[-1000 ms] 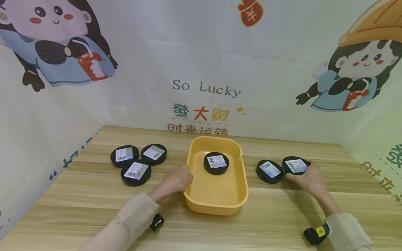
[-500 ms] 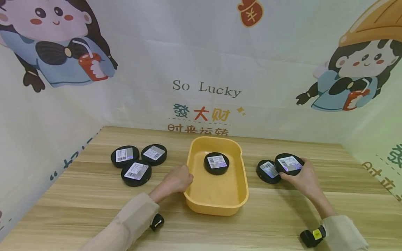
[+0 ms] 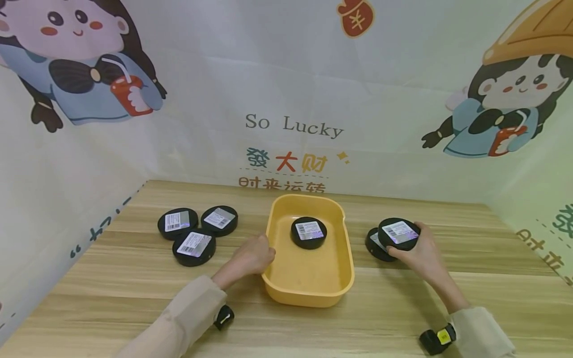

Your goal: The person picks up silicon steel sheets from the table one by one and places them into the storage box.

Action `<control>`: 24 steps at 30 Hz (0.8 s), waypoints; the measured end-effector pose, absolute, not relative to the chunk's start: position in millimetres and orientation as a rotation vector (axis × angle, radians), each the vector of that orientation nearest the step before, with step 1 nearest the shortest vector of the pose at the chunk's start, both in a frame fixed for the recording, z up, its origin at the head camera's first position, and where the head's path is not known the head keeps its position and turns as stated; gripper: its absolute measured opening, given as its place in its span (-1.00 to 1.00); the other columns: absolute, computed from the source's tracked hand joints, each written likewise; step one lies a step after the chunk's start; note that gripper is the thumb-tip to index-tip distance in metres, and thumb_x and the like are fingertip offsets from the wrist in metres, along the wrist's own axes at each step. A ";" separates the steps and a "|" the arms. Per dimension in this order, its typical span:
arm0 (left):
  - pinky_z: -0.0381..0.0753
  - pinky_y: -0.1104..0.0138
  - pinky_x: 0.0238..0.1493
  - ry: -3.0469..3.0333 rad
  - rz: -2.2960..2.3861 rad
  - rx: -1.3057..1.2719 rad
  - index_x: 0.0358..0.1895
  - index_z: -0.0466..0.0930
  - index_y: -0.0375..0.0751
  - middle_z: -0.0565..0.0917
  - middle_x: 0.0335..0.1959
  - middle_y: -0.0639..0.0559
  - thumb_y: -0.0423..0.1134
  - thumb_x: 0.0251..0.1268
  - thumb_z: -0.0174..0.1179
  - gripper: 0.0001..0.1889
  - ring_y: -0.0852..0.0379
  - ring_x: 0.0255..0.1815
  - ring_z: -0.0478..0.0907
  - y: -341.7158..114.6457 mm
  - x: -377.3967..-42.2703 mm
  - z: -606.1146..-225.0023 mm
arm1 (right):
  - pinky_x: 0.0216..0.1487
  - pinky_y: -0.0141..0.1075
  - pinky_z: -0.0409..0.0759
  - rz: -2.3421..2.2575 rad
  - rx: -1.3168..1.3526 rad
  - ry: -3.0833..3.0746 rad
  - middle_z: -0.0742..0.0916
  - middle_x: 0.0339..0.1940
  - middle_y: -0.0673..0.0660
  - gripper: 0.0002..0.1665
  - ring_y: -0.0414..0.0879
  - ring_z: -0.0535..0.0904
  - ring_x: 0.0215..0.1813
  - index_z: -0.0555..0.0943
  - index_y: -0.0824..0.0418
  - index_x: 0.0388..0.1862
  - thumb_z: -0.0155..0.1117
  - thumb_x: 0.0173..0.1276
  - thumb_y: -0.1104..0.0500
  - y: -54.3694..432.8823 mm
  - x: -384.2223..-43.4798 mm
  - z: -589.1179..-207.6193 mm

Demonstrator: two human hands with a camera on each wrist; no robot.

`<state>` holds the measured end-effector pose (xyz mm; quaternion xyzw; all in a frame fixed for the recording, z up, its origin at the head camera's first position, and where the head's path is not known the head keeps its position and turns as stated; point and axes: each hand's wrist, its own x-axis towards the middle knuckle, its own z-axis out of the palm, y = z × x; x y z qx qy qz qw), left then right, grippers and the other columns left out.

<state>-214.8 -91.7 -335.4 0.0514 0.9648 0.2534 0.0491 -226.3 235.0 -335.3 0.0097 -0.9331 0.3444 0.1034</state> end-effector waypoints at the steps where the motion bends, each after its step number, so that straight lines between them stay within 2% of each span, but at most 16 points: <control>1: 0.29 0.35 -0.67 2.939 0.770 0.156 -0.37 0.41 -0.37 0.40 -0.62 -0.06 -0.30 0.17 -0.08 -0.83 0.09 -0.64 0.36 -91.6 -214.7 -335.3 | 0.12 0.12 0.22 1.013 0.034 -2.751 0.30 0.11 0.57 0.03 0.37 0.25 0.12 -0.02 0.60 0.22 0.33 -0.05 0.14 233.7 -226.1 -335.5; 7: 0.29 0.35 -0.67 2.936 0.766 0.152 -0.33 0.41 -0.40 0.40 -0.61 -0.07 -0.30 0.18 -0.08 -0.82 0.09 -0.63 0.36 -91.5 -214.7 -334.9 | 0.11 0.12 0.23 1.025 0.047 -2.741 0.31 0.10 0.55 0.01 0.36 0.27 0.12 0.00 0.58 0.21 0.34 -0.05 0.15 226.2 -225.3 -335.4; 15: 0.29 0.35 -0.68 2.936 0.777 0.156 -0.37 0.41 -0.37 0.40 -0.62 -0.06 -0.30 0.17 -0.08 -0.84 0.09 -0.64 0.36 -91.5 -214.8 -335.0 | 0.12 0.13 0.22 1.023 0.071 -2.756 0.31 0.11 0.53 0.03 0.34 0.26 0.13 0.00 0.56 0.23 0.36 -0.06 0.13 217.1 -224.5 -333.6; 24: 0.30 0.35 -0.67 2.934 0.766 0.164 -0.30 0.40 -0.41 0.40 -0.61 -0.07 -0.31 0.17 -0.09 -0.81 0.09 -0.63 0.36 -91.4 -214.8 -334.7 | 0.13 0.14 0.20 1.035 0.148 -2.722 0.29 0.13 0.52 0.01 0.33 0.24 0.14 0.04 0.54 0.22 0.36 -0.05 0.12 207.9 -224.0 -330.1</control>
